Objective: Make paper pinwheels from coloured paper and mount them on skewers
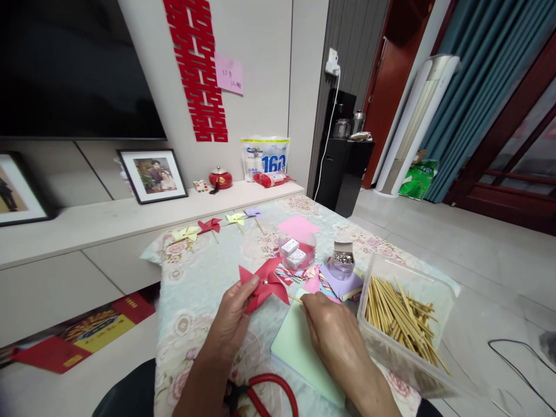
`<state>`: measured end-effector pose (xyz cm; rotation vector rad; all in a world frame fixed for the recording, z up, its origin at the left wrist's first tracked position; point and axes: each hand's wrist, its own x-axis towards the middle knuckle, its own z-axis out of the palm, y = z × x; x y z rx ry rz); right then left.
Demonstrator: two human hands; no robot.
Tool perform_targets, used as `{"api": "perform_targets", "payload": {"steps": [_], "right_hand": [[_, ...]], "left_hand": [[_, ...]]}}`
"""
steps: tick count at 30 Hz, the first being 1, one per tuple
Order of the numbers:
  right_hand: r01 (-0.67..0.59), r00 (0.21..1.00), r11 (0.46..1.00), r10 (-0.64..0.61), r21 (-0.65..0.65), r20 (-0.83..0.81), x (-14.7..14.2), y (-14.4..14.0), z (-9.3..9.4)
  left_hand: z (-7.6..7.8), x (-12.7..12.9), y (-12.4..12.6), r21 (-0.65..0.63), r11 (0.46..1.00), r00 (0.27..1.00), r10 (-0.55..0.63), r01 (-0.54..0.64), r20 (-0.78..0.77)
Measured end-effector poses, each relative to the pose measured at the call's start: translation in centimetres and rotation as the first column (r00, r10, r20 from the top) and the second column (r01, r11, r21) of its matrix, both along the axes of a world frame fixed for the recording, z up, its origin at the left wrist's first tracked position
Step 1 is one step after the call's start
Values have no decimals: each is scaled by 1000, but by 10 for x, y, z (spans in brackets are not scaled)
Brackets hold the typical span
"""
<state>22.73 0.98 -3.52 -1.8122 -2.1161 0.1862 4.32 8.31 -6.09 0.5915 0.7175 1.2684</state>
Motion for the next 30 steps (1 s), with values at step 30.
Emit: {"api": "perform_targets", "payload": {"steps": [30], "right_hand": [[-46,916,999,46,11,-397,-2,14,-20]], "left_hand": [[-14,-3,12,65,996,980,42,-56,194]]}}
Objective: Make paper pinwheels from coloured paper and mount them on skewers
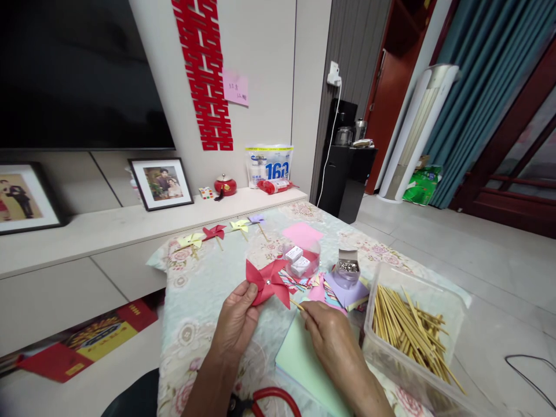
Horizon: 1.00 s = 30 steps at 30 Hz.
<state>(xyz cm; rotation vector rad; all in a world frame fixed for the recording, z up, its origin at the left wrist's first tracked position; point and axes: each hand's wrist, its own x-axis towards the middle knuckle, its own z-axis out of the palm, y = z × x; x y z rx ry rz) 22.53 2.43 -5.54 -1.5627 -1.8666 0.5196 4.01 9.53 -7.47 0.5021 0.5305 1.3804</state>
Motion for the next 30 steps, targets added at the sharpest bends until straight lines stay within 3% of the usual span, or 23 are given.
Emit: {"api": "perform_targets", "payload": {"steps": [9,23,27,30], "right_hand": [[13,994,1000,-14,-6,-108,0,1,0],[9,996,1000,-10,-13,-86,-2,2,-2],[39,981,999,-35,16,-192,-3,4,-6],[49,951,999,-46,1,-307,-3,8,-14]], "left_hand": [[-2,-2,0,36,998,998,-56,55,32],[-2,0,1,7,1000,999,-20,19,33],[-5,2,-1,-27,999,998,-26,27,53],[-5,8,-5,-59,996,995,-74,71,-60]]}}
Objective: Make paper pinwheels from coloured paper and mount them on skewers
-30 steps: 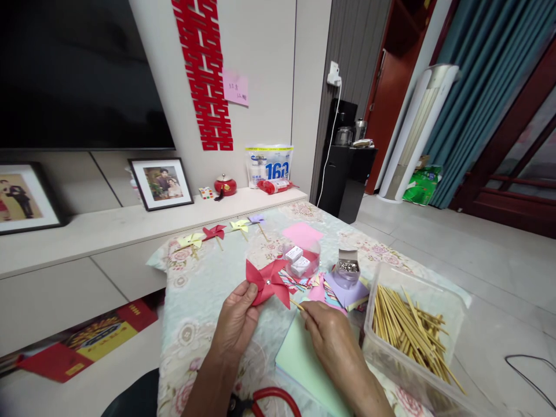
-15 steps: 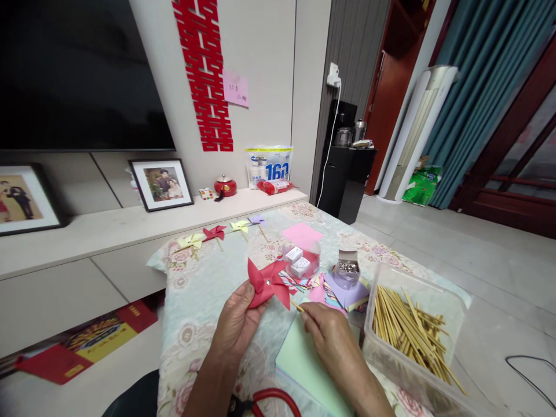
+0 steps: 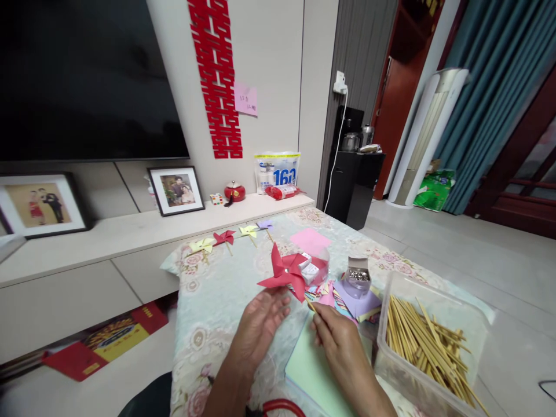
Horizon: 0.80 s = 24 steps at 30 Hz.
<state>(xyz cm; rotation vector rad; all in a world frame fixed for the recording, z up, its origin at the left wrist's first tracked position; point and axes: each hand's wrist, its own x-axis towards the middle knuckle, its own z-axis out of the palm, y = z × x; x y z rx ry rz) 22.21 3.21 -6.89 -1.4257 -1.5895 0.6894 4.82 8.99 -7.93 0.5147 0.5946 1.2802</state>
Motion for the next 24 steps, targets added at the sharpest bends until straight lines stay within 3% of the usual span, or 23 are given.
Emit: {"api": "perform_targets", "payload": {"steps": [4,6,10,14,18,24], "right_hand": [[-52,997,996,48,-70,-65,-4,3,-8],[-86,994,991,79,-99,-76,-8,3,-9],[-119,985,982,98,-147,-142,-16,2,-11],[-132,983,972,103,-196,-153,-20,1,-15],[-116,992,965,123,-234,14,-19,0,-17],[-27,923,993,68,-111,380,-21,6,-5]], "left_hand": [[2,12,-7,154,974,952,-121,169,-281],[1,17,-8,182,965,933,-119,189,-340],[-7,19,-4,176,979,922,-27,102,-386],[-15,12,3,161,987,946,55,-3,-320],[-18,5,6,139,986,959,124,-91,-253],[-16,3,8,99,988,968,137,-118,-208]]}}
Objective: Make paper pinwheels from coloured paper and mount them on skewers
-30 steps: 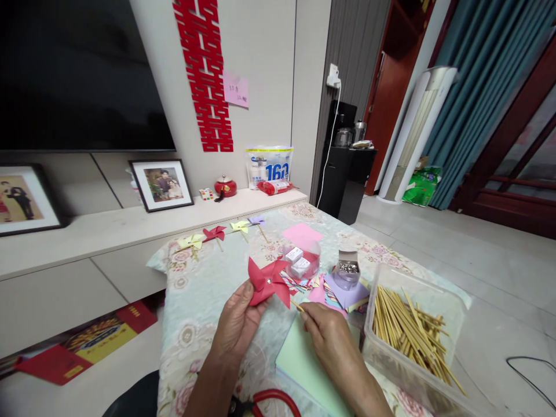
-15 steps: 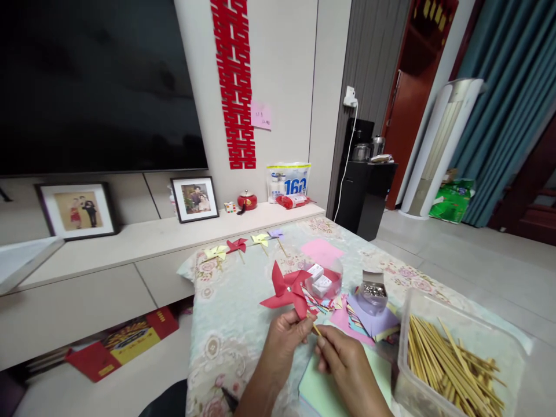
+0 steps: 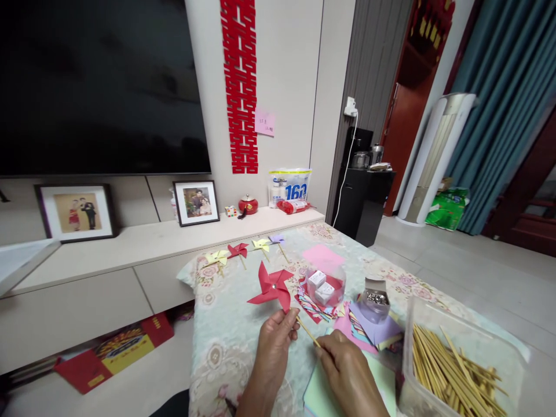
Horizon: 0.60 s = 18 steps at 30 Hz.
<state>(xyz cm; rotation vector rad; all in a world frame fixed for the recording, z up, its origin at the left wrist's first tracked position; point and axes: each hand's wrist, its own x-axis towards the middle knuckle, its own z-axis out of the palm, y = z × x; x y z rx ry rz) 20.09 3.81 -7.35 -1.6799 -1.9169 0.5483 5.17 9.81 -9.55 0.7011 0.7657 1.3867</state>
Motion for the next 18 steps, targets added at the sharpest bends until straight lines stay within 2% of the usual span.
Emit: {"api": "perform_targets", "payload": {"steps": [4,7,10,15,18], "right_hand": [[-26,1000,999,26,-25,14,-6,15,8],[20,997,1000,-20,0,-79,-16,33,15],[59,980,998,-53,27,-190,-32,58,30],[121,969,993,-117,6,-218,-58,122,57],[167,966,983,-177,-73,-186,-66,169,67]], "left_hand": [[2,-2,1,-66,997,995,57,-51,79],[0,-3,2,-165,979,977,143,-117,159],[-7,-2,5,-249,959,968,184,-139,170],[-19,3,11,-319,938,972,187,-134,142],[-24,7,14,-354,921,970,214,-161,115]]}}
